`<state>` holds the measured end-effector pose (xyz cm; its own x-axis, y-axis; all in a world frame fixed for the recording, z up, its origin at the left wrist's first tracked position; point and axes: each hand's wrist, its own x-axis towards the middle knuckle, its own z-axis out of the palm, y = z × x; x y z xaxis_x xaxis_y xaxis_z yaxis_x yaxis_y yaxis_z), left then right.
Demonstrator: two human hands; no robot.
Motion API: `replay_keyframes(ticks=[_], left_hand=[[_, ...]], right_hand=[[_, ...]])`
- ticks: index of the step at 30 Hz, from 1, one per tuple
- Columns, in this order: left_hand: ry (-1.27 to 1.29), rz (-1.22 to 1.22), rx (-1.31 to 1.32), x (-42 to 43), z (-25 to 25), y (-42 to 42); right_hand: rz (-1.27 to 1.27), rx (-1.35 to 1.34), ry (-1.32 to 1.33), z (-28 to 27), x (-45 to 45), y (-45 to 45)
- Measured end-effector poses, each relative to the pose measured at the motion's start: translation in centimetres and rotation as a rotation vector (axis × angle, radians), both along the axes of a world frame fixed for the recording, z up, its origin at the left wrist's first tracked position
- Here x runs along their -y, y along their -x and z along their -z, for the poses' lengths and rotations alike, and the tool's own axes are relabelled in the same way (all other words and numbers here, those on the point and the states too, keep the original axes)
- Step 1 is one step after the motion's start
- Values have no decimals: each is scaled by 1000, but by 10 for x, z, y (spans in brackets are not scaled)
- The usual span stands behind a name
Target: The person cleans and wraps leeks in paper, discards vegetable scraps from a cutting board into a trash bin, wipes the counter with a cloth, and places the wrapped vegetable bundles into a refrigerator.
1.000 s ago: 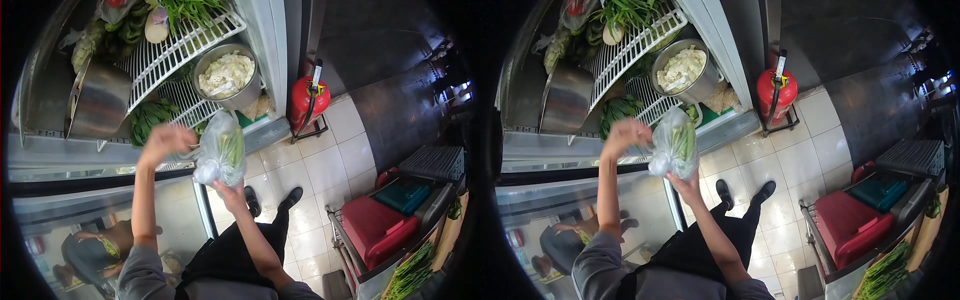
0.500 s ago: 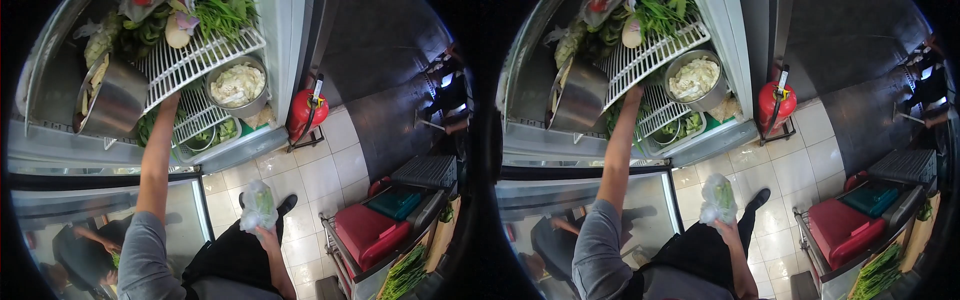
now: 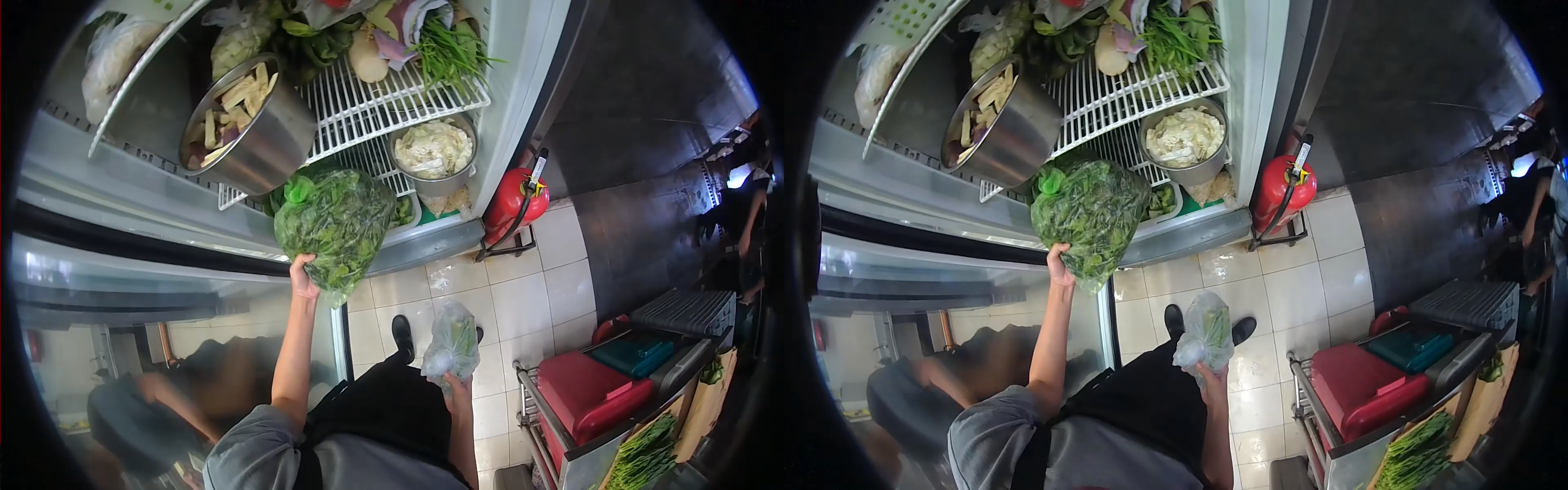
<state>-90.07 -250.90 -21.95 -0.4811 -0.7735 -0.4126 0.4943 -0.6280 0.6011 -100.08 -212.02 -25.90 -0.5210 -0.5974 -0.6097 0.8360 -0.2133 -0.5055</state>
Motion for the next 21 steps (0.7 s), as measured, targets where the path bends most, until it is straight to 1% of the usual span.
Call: replay_keyframes(ticks=[4, 6, 7, 9, 10, 11, 12, 13, 14, 16, 17, 18, 19, 20, 21], left_hand=[[-25, -13, 1, -9, -1, -18], [-52, 9, 57, -15, -16, -23], [-18, 27, 96, -15, -21, -28], [52, 64, 176, -15, -28, -42], [81, 20, 219, -14, -30, -48], [105, 24, 236, -16, -37, -51], [130, 28, 253, -18, -48, -54], [158, 32, 266, -20, -59, -55], [181, 28, 281, -21, -67, -56], [203, 3, 339, -22, -74, -59], [214, -9, 370, -22, -76, -60], [238, -18, 371, -22, -73, -60], [257, -25, 397, -26, -76, -57], [274, -29, 425, -34, -85, -49], [290, -29, 452, -42, -94, -41]], right_hand=[[-15, -59, -55, 21, 3, -2], [-112, -103, -32, 26, 15, 11], [-160, -129, -18, 27, 29, 21], [-247, -265, -30, 28, 72, 43], [-362, -309, 21, 22, 101, 61], [-423, -425, 34, -12, 138, 74], [-482, -548, 78, -21, 174, 87], [-479, -594, 137, -50, 210, 96], [-459, -651, 175, -52, 244, 104], [-488, -483, 135, -63, 315, 121], [-516, -448, 210, -77, 342, 127], [-494, -548, 286, -110, 355, 125], [-464, -596, 188, -121, 357, 121], [-431, -641, 87, -128, 359, 115], [-455, -680, 77, -106, 356, 115]])
